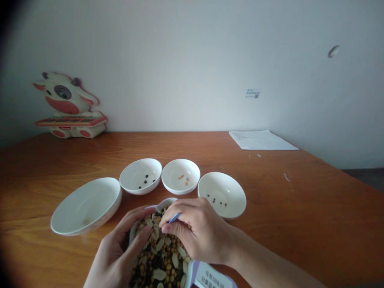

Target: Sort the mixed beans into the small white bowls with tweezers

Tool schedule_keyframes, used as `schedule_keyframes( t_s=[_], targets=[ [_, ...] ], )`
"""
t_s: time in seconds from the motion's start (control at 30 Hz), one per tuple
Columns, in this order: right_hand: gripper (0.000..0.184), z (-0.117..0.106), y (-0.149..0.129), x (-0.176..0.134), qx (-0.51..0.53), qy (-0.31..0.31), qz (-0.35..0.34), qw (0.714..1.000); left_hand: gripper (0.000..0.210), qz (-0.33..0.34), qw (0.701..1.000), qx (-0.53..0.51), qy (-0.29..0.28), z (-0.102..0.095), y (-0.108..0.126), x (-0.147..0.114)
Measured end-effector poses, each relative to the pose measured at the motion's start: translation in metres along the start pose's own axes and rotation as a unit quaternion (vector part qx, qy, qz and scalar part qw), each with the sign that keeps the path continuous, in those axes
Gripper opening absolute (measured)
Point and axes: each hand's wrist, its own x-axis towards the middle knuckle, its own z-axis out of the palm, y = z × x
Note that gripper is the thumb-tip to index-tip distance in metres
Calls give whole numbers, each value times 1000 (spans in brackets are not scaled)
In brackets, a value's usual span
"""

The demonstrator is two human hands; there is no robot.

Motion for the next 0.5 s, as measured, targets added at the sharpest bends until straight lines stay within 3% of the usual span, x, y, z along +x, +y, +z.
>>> schedule_keyframes(
  t_s=[0.13, 0.5],
  targets=[
    [13, -1, -2, -2, -15, -17, 4, 1000, 46, -1, 1000, 0, 3, -1, 1, 0],
    [13, 0, 0, -1, -46, 33, -11, 998, 44, 5, 1000, -3, 9, 1, 0, 0]
  ],
)
